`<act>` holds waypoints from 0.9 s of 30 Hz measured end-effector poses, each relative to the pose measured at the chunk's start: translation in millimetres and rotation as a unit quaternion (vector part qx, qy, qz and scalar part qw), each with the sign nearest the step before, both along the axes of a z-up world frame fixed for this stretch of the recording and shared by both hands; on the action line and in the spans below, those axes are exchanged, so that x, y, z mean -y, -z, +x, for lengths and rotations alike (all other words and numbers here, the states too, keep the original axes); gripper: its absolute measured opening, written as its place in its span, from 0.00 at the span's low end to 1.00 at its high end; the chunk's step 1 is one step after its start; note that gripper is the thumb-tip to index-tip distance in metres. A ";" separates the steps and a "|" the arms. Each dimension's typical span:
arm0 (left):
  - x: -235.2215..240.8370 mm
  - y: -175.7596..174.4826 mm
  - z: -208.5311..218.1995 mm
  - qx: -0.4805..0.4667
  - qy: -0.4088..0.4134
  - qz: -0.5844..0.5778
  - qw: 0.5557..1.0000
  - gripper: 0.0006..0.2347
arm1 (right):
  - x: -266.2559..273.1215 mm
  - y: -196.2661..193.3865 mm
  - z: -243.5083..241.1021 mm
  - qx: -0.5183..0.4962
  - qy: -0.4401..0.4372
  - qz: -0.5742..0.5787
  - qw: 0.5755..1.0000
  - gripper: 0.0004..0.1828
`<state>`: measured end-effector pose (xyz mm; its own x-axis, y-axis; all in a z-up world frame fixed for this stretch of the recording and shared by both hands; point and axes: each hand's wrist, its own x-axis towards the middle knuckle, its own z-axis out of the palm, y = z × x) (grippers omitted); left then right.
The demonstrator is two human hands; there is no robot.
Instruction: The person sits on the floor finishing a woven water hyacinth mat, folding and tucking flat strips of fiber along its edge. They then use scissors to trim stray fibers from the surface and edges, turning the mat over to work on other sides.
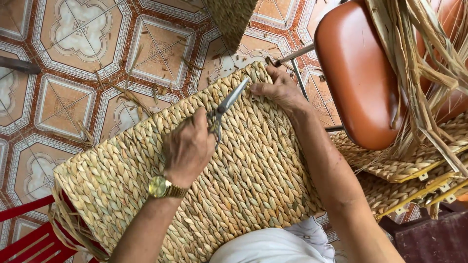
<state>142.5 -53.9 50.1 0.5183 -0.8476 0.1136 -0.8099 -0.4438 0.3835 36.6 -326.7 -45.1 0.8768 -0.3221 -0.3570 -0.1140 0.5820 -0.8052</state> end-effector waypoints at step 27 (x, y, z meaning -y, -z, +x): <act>80.1 -16.9 18.2 0.376 0.090 0.236 0.891 0.17 | 4.1 36.4 -6.7 0.020 0.101 0.087 0.991 0.14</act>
